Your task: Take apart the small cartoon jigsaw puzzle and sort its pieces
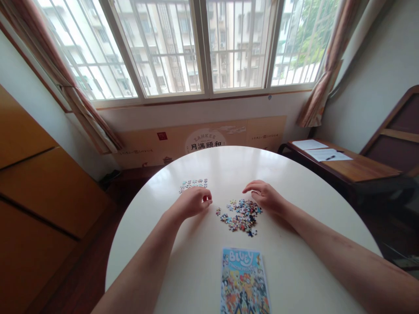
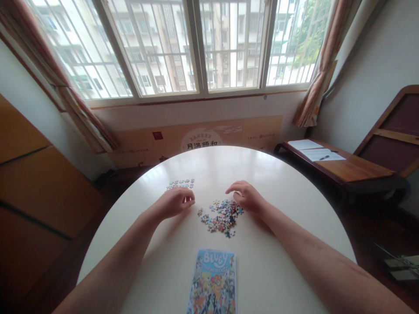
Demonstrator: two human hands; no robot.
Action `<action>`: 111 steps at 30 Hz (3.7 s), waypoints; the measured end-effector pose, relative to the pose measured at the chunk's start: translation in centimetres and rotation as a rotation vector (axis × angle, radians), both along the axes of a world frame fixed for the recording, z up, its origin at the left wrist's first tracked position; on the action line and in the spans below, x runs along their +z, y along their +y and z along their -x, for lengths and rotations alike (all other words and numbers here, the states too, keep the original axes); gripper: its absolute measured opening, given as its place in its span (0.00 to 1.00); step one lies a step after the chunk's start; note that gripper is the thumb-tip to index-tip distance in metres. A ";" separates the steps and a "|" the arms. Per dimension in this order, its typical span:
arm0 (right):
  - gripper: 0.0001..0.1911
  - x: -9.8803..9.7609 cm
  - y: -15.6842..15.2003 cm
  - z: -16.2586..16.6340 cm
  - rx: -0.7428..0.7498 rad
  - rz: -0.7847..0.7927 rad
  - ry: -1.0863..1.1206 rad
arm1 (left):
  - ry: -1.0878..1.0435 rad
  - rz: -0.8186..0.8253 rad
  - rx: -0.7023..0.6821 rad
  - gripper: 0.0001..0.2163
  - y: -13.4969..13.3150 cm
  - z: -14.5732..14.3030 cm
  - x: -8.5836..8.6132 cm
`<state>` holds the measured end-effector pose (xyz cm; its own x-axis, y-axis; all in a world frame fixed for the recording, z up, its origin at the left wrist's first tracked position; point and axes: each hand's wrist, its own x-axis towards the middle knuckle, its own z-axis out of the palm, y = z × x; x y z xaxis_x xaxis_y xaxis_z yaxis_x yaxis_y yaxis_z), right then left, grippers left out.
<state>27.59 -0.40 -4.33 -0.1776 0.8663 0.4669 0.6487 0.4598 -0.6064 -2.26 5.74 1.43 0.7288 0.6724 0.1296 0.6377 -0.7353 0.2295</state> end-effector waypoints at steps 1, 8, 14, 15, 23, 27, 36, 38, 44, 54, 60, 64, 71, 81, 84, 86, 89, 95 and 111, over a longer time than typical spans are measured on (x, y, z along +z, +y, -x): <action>0.20 0.0 0.0 0.0 0.001 0.000 0.002 | 0.015 0.017 -0.006 0.07 -0.3 -0.3 0.0; 0.21 0.2 0.0 0.3 0.064 0.022 -0.015 | 0.069 0.109 0.014 0.17 -0.2 -0.5 -0.4; 0.21 0.5 -0.2 0.5 0.073 0.091 -0.044 | 0.097 0.095 0.046 0.19 -0.2 -0.8 -0.5; 0.20 0.5 -0.2 0.5 0.073 0.099 -0.045 | 0.101 0.085 0.058 0.19 -0.3 -0.9 -0.5; 0.19 0.0 0.1 0.4 0.010 0.076 -0.083 | 0.133 0.027 0.152 0.20 -0.6 -2.0 -0.8; 0.17 -0.2 0.3 0.2 -0.040 0.052 -0.098 | 0.148 0.016 0.148 0.20 -0.7 -2.2 -0.8; 0.20 -0.1 0.0 0.4 -0.015 0.069 -0.068 | 0.166 -0.037 0.189 0.22 -1.1 -3.1 -1.1; 0.20 0.1 -0.3 0.7 0.041 0.093 -0.077 | 0.163 -0.049 0.189 0.22 -1.2 -3.4 -1.3; 0.21 0.2 -0.6 1.0 0.131 0.120 -0.116 | 0.010 -0.031 0.021 0.10 -1.5 -3.4 -1.6; 0.18 1.0 -0.9 1.0 0.114 0.109 -0.143 | -0.117 0.065 -0.125 0.16 -2.3 -3.9 -1.7; 0.09 1.1 -1.7 2.1 0.022 0.057 -0.202 | -0.122 0.001 -0.089 0.14 -2.1 -3.8 -2.0; 0.07 0.7 -1.7 2.4 -0.016 0.051 -0.221 | -0.106 0.001 -0.124 0.20 -2.4 -4.1 -1.9; 0.06 0.8 -1.5 2.4 -0.026 0.147 -0.175 | -0.078 0.005 -0.165 0.22 -2.7 -4.4 -1.9; 0.06 1.3 -1.4 2.3 0.000 0.315 0.031 | -0.099 0.012 -0.170 0.21 -2.7 -4.3 -1.7; 0.09 1.3 -1.1 2.0 -0.020 0.326 0.114 | -0.094 0.005 -0.181 0.21 -2.7 -4.2 -1.7; 0.10 1.2 -1.0 1.9 -0.055 0.314 0.135 | -0.092 0.001 -0.186 0.21 -2.6 -4.2 -1.8; 0.09 1.0 -0.8 1.9 -0.115 0.294 0.083 | -0.078 -0.004 -0.185 0.22 -2.5 -4.3 -1.9; 0.13 1.1 -1.0 1.7 -0.224 0.176 -0.041 | -0.055 -0.025 -0.178 0.23 -2.7 -4.3 -1.8; 0.14 1.9 -1.9 1.5 -0.026 0.151 -0.270 | -0.053 -0.064 -0.205 0.25 -2.5 -4.2 -2.2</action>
<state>26.08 -2.34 -2.38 -0.2550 0.9280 0.2715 0.8059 0.3591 -0.4706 1.89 3.29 -0.75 0.8406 0.4997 0.2091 0.4613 -0.8627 0.2070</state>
